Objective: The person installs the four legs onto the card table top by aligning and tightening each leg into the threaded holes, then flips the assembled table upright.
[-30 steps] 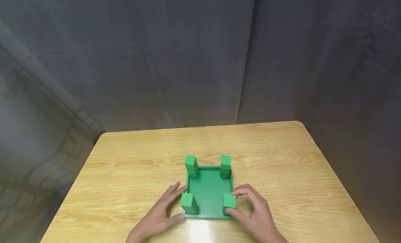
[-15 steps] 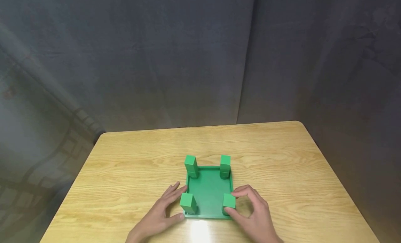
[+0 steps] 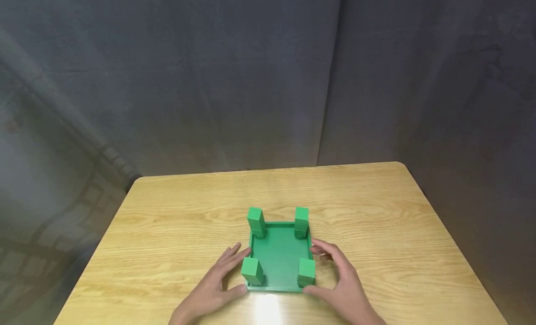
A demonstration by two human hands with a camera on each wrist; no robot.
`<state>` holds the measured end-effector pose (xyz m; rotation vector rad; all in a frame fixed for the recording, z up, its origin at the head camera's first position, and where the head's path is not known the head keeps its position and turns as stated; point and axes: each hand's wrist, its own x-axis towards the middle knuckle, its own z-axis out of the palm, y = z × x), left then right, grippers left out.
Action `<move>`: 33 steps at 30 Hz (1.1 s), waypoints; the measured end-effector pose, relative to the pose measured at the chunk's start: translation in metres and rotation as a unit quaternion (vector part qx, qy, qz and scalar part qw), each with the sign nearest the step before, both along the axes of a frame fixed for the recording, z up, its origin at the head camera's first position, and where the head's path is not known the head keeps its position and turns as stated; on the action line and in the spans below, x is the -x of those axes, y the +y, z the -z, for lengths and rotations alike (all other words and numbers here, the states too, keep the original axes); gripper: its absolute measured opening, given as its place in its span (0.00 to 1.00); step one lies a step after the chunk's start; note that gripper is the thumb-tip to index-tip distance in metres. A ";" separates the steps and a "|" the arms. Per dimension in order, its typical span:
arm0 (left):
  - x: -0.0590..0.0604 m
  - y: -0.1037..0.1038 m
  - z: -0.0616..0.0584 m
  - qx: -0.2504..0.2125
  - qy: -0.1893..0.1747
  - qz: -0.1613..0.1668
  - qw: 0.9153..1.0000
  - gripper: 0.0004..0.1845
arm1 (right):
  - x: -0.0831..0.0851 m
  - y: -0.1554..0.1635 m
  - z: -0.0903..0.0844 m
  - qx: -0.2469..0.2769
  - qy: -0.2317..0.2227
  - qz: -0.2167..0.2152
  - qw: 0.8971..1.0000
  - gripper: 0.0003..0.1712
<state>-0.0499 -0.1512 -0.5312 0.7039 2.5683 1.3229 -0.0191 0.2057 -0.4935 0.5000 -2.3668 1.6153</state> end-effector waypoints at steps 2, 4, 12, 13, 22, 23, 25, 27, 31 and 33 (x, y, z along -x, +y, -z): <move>-0.001 0.000 0.000 -0.004 -0.007 -0.001 1.000 0.43 | -0.001 0.003 0.005 -0.014 -0.036 -0.014 0.999 0.68; -0.001 0.000 -0.001 -0.007 -0.018 -0.004 1.000 0.43 | -0.002 0.006 0.010 -0.039 -0.066 -0.029 0.997 0.71; -0.006 -0.001 -0.001 0.000 -0.025 -0.023 0.999 0.42 | -0.005 0.012 0.020 -0.133 -0.177 -0.029 0.975 0.76; -0.006 -0.001 -0.001 0.001 -0.026 -0.024 0.999 0.42 | -0.004 0.012 0.020 -0.134 -0.194 -0.030 0.971 0.76; -0.007 0.000 0.000 0.006 -0.023 -0.014 1.000 0.44 | -0.003 0.011 0.020 -0.142 -0.229 -0.011 0.963 0.74; -0.007 0.000 0.000 0.007 -0.022 -0.013 1.000 0.45 | -0.003 0.010 0.021 -0.147 -0.222 -0.005 0.964 0.74; -0.007 0.000 0.000 0.009 -0.023 -0.011 1.000 0.48 | -0.004 0.009 0.022 -0.148 -0.216 0.006 0.965 0.74; -0.007 0.001 0.000 0.015 -0.015 -0.011 1.000 0.51 | -0.005 0.008 0.023 -0.145 -0.212 0.010 0.966 0.73; -0.007 0.002 0.002 0.027 0.003 -0.016 1.000 0.53 | -0.004 0.008 0.025 -0.143 -0.217 0.012 0.966 0.73; -0.007 0.003 0.002 0.029 0.005 -0.021 0.999 0.54 | -0.004 0.007 0.026 -0.150 -0.213 0.020 0.965 0.73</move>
